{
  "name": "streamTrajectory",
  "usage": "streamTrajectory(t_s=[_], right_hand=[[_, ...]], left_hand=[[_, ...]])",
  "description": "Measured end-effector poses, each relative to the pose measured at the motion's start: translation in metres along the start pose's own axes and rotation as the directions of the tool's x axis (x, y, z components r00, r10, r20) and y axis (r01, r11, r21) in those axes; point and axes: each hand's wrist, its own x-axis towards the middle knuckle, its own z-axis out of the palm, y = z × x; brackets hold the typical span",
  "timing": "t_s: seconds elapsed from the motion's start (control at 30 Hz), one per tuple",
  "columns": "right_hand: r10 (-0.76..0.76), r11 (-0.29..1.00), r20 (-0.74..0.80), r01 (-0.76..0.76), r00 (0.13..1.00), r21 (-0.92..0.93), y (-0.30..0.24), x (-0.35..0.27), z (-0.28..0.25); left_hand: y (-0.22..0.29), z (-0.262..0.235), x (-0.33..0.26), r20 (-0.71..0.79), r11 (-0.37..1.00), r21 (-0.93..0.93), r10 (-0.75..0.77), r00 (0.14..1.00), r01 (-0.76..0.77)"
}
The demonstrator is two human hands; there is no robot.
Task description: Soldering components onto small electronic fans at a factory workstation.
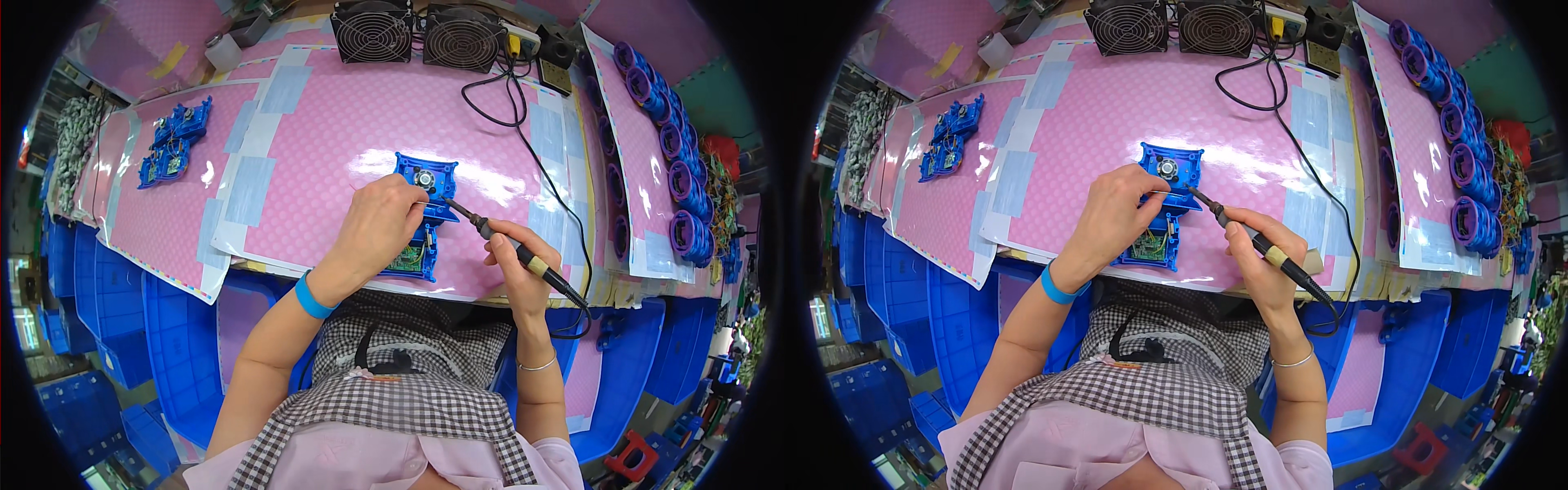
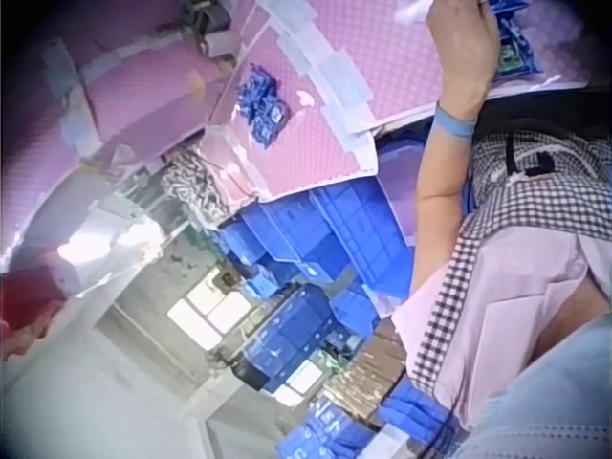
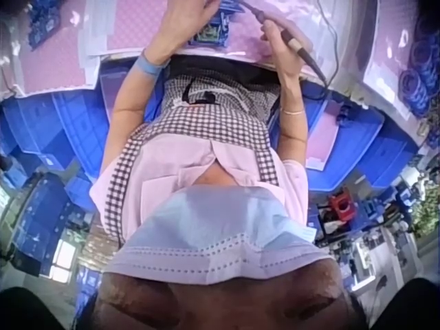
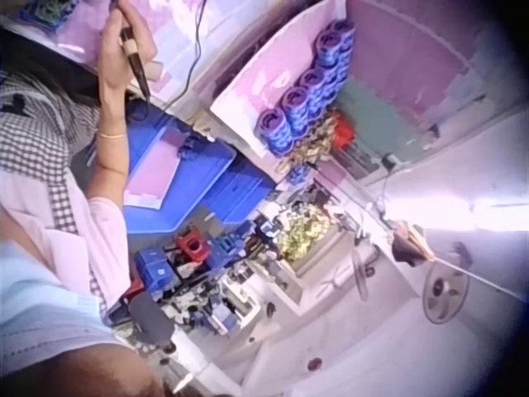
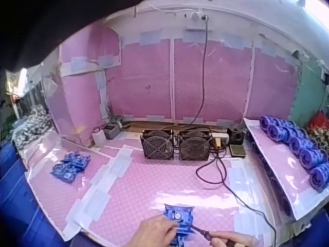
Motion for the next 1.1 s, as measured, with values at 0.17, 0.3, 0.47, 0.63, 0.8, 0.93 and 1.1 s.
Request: streamTrajectory(t_s=[0.17,0.3,0.47,0.63,0.8,0.93,1.1], right_hand=[[-0.004,1.000,0.000,0.004,1.000,0.006,0.0000,0.0002,0.0004],[-0.011,1.000,0.006,0.011,1.000,-0.019,0.0005,0.0003,-0.0007],[-0.014,0.999,-0.005,0.013,1.000,-0.030,0.0001,-0.0009,-0.0002],[-0.008,0.999,0.001,0.008,1.000,-0.040,0.0004,-0.0007,-0.0009],[-0.009,1.000,-0.006,0.009,1.000,-0.029,-0.0014,-0.0011,-0.0007],[-0.014,1.000,-0.020,0.014,1.000,0.005,-0.0004,-0.0017,-0.0010],[-0.008,1.000,-0.018,0.008,1.000,0.003,-0.0015,-0.0024,-0.0009]], left_hand=[[-0.0017,0.0017,-0.0004,-0.013,1.000,-0.019,-0.009,1.000,0.008],[-0.0013,0.0022,-0.0001,-0.011,1.000,-0.012,-0.014,1.000,0.014],[-0.0061,0.0055,-0.0009,-0.049,1.000,0.021,0.013,0.999,-0.012],[-0.0050,0.0055,-0.0004,-0.039,1.000,0.024,0.010,0.999,-0.009],[-0.0057,0.0060,-0.0003,-0.038,1.000,0.023,0.008,0.999,-0.007],[-0.0070,0.0070,-0.0003,-0.045,1.000,0.026,0.018,0.999,-0.017],[-0.0059,0.0065,-0.0006,-0.040,1.000,0.028,0.000,0.999,0.001]])
